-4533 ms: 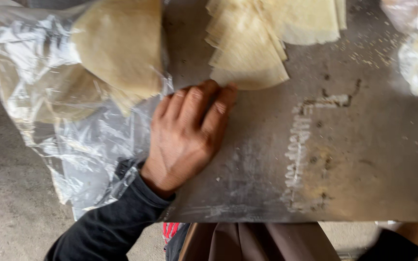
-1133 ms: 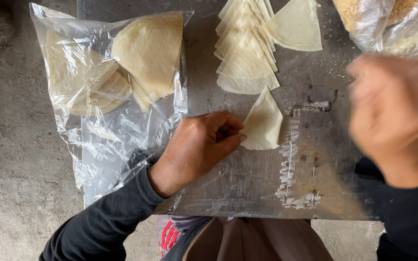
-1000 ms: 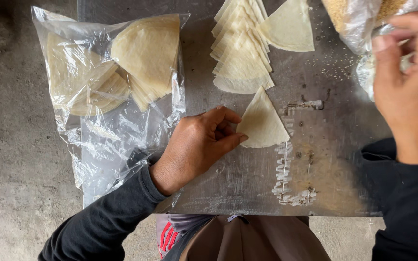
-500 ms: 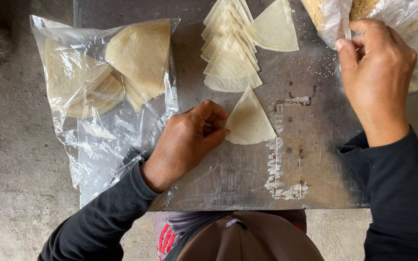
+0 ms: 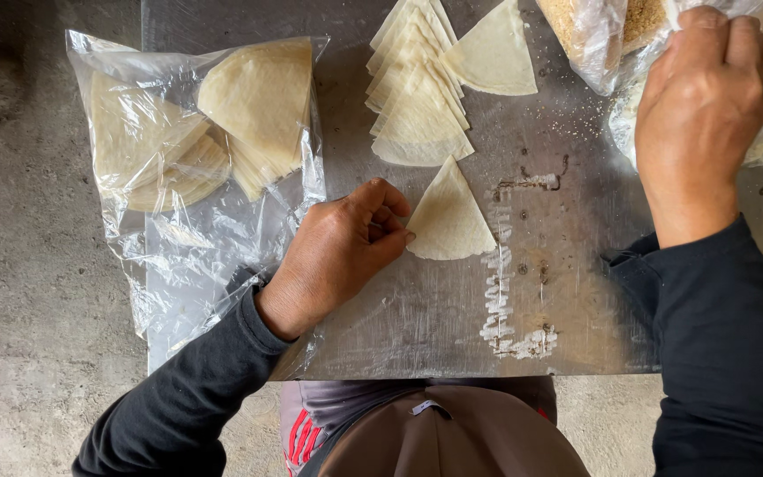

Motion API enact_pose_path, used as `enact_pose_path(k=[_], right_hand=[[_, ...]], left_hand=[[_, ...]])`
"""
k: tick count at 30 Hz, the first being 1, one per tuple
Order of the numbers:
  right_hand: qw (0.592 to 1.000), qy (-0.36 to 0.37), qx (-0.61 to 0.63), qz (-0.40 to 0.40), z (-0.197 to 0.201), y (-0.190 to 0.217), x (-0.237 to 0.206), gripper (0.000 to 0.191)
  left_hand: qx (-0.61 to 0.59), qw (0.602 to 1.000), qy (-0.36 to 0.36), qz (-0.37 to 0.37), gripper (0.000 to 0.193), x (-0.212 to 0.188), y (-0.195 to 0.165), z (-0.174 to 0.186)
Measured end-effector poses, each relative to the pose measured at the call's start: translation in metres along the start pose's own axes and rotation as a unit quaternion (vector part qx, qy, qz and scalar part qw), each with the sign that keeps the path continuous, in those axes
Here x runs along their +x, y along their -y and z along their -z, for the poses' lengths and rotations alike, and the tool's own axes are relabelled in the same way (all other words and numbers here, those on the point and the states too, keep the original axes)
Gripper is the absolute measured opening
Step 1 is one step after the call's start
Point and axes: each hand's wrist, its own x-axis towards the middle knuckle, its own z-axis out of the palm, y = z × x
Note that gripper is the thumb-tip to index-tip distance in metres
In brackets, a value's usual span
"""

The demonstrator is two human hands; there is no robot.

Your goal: The person repeatedly scoops a grainy filling into triangular pastry sheets, folds them into sealed triangular packets, and stacks the finished units on the table. The process continues with consistent hand motions and placement of completed items.

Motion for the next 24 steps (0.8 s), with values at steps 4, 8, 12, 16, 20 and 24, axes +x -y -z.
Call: enact_pose_path(k=[4, 8, 12, 16, 20, 24], right_hand=[[0.991, 0.031, 0.123, -0.050, -0.005, -0.003, -0.005, 0.014], [0.958, 0.029, 0.267, -0.095, -0.009, -0.006, -0.006, 0.013], [0.910, 0.050, 0.373, -0.172, -0.010, -0.007, -0.003, 0.012], [0.799, 0.079, 0.475, -0.360, -0.006, -0.010, -0.002, 0.006], [0.759, 0.055, 0.525, -0.382, 0.005, -0.020, -0.006, 0.008], [0.752, 0.042, 0.524, -0.397, 0.021, -0.025, -0.010, 0.007]], left_hand=[[0.011, 1.000, 0.006, -0.004, 0.024, -0.001, -0.001, -0.001], [0.004, 1.000, 0.007, -0.002, 0.022, -0.003, -0.003, 0.000], [0.003, 1.000, 0.007, -0.003, 0.021, -0.002, -0.004, 0.000], [0.000, 1.000, 0.012, 0.004, 0.021, -0.001, -0.004, -0.001], [0.002, 1.000, 0.016, 0.003, 0.020, -0.001, -0.004, -0.002], [-0.011, 1.000, 0.016, 0.010, 0.019, -0.001, -0.005, -0.001]])
